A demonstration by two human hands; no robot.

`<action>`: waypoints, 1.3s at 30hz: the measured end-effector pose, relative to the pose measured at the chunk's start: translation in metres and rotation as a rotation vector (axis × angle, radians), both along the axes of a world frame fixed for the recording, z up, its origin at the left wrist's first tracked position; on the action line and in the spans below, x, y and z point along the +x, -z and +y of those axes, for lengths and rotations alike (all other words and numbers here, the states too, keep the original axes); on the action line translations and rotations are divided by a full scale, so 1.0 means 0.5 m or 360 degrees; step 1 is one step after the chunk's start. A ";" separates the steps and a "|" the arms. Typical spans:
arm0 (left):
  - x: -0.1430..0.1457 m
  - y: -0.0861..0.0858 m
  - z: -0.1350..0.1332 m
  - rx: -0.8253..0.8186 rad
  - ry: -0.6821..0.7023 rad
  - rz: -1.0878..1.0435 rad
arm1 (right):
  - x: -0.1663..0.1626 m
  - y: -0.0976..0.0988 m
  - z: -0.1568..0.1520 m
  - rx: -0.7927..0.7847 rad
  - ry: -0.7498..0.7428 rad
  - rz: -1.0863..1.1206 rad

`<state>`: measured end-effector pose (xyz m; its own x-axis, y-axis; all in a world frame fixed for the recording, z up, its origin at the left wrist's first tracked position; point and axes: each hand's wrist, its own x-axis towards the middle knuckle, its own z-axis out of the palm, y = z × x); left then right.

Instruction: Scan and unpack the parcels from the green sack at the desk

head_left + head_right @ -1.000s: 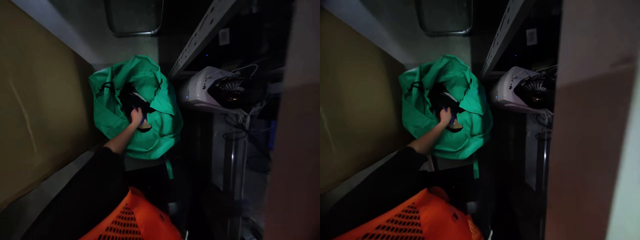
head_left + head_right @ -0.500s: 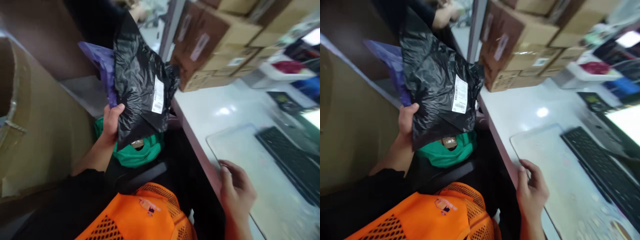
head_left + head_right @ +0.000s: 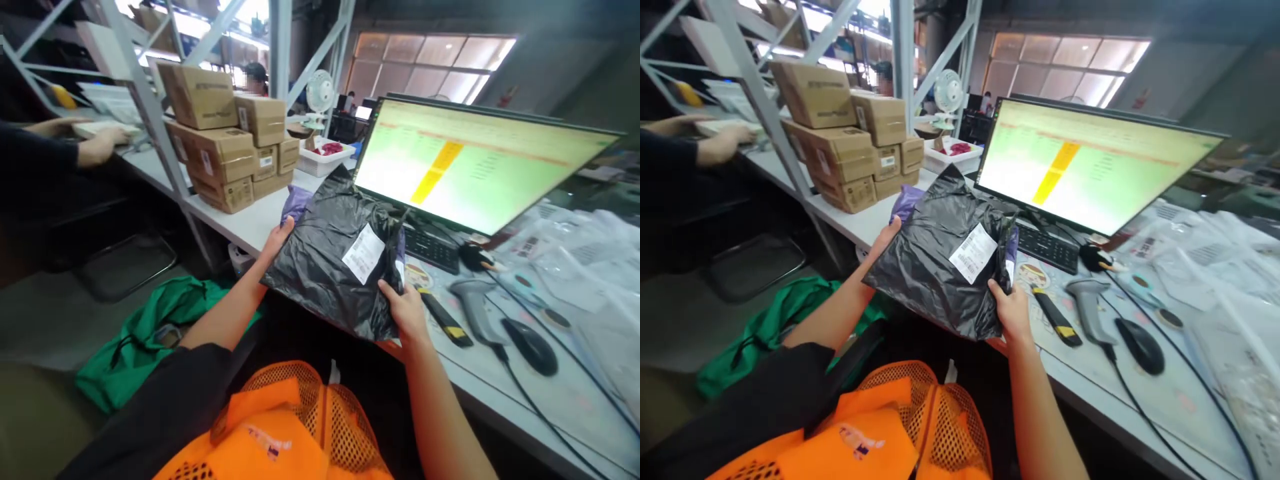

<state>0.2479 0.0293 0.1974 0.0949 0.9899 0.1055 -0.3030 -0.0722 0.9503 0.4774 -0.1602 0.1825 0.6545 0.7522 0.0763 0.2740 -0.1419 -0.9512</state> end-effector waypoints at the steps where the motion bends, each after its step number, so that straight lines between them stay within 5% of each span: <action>1: 0.014 0.001 0.014 0.0002 0.0044 0.0026 | 0.014 0.009 -0.011 -0.0014 0.0056 -0.0181; 5: 0.015 -0.007 0.110 0.0039 -0.0126 0.0510 | 0.055 0.032 -0.034 -0.0199 0.0146 -0.0577; 9: -0.053 -0.043 0.210 0.0042 -0.0462 0.1029 | 0.083 0.040 -0.044 -0.0393 0.0248 -0.0618; 12: -0.081 -0.069 0.215 0.0154 -0.0705 0.1197 | 0.105 0.023 -0.059 -0.0488 0.0290 -0.0682; 15: -0.032 -0.059 0.117 0.0791 -0.0557 0.1437 | 0.149 -0.020 -0.085 -0.0577 0.0396 -0.0812; 19: 0.106 0.020 -0.125 0.1628 0.0687 0.1564 | 0.240 -0.073 -0.119 -0.0930 0.0763 -0.1135; 22: 0.193 0.078 -0.279 0.1761 0.1133 0.1820 | 0.289 -0.073 -0.128 -0.1341 0.0829 -0.1115; 25: 0.243 0.107 -0.346 0.1703 0.1232 0.1975 | 0.306 -0.047 -0.120 -0.1540 0.0706 -0.0992; 29: 0.266 0.112 -0.344 0.1700 0.1197 0.1962 | 0.311 -0.036 -0.098 -0.1517 0.0746 -0.1021; 33: 0.270 0.116 -0.347 0.1792 0.1148 0.1987 | 0.316 -0.093 -0.116 -0.1253 0.0595 -0.0784; 37: 0.272 0.141 -0.387 0.2056 0.1048 0.1865 | 0.287 -0.178 -0.175 -0.0989 0.0010 -0.0458; 39: 0.272 0.156 -0.406 0.2172 0.1027 0.1803 | 0.257 -0.209 -0.194 -0.0803 -0.0074 -0.0307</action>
<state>0.3839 -0.1738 0.1196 0.9465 0.0821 0.3121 0.0563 -0.9943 0.0908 0.6058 -0.2572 0.2871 0.6296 0.7542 -0.1866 0.4536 -0.5517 -0.6999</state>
